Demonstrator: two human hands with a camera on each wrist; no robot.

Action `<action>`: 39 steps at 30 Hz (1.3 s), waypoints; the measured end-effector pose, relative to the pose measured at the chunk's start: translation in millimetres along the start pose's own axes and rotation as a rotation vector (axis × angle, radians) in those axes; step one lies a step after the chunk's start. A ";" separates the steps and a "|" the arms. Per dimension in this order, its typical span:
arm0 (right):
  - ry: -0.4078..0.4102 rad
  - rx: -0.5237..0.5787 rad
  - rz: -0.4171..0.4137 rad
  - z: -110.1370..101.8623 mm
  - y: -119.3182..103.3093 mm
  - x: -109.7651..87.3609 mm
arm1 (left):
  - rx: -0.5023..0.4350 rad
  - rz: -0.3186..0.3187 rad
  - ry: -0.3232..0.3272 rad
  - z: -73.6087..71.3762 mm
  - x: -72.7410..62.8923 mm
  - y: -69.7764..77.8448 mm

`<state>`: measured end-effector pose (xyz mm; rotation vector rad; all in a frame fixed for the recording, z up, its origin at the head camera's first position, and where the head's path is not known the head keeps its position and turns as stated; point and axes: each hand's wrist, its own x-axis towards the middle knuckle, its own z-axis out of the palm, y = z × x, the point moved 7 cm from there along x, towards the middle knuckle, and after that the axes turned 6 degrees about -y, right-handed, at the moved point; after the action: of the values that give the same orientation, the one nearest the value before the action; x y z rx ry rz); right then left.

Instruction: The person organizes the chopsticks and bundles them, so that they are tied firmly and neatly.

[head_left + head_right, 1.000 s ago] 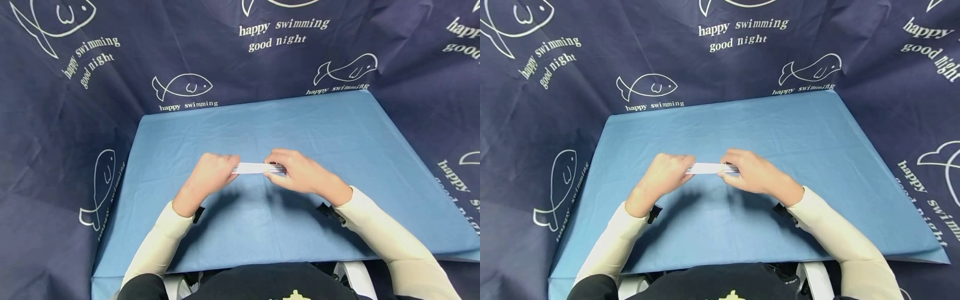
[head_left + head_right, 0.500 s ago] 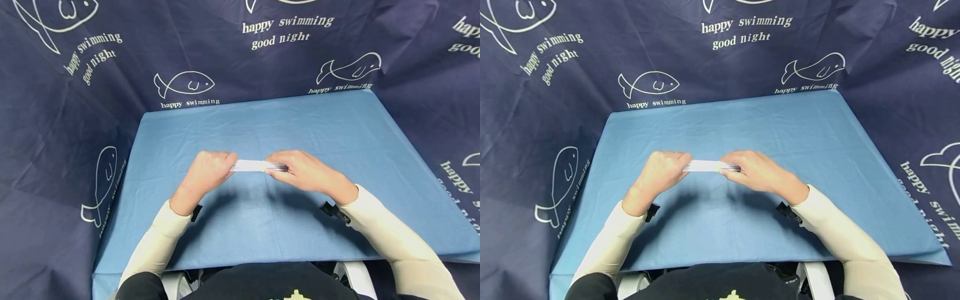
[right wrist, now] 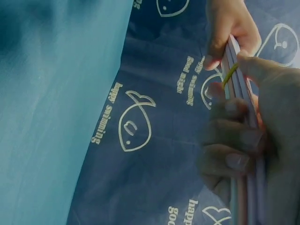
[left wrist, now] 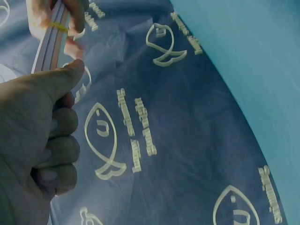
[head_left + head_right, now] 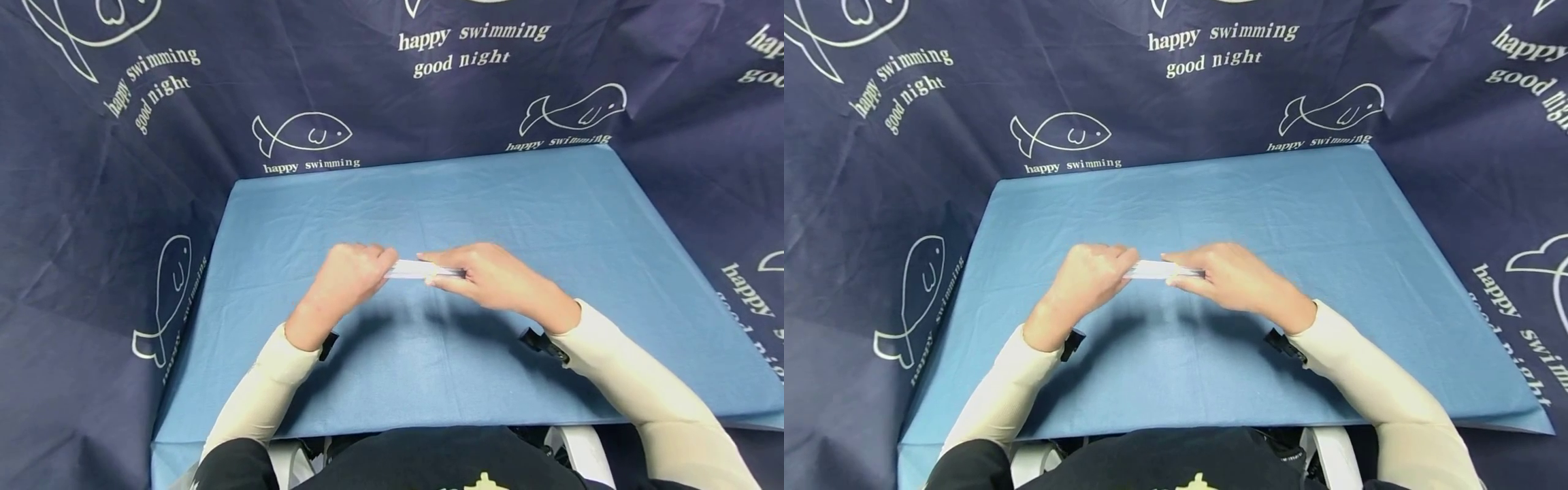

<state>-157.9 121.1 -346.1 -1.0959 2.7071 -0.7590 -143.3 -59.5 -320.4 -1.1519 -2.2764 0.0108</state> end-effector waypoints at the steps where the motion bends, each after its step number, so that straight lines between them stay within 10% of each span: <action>1: -0.019 0.007 0.011 1.9 -0.4 2.0 | 0.002 0.000 -0.006 0.3 -1.2 0.6; 13: -0.017 -0.095 0.008 12.4 -10.9 18.8 | 0.024 -0.042 -0.010 -3.9 -17.7 -6.4; 30: 0.077 0.072 -0.074 4.2 1.3 -7.1 | -0.020 0.014 -0.097 14.9 -4.7 -1.9; 39: 0.060 0.049 -0.105 9.4 -9.7 14.5 | 0.030 -0.030 -0.110 10.7 -16.2 -11.8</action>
<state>-159.7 101.4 -348.4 -1.2315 2.6817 -0.8832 -149.8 -76.2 -334.2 -1.1271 -2.3813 0.0985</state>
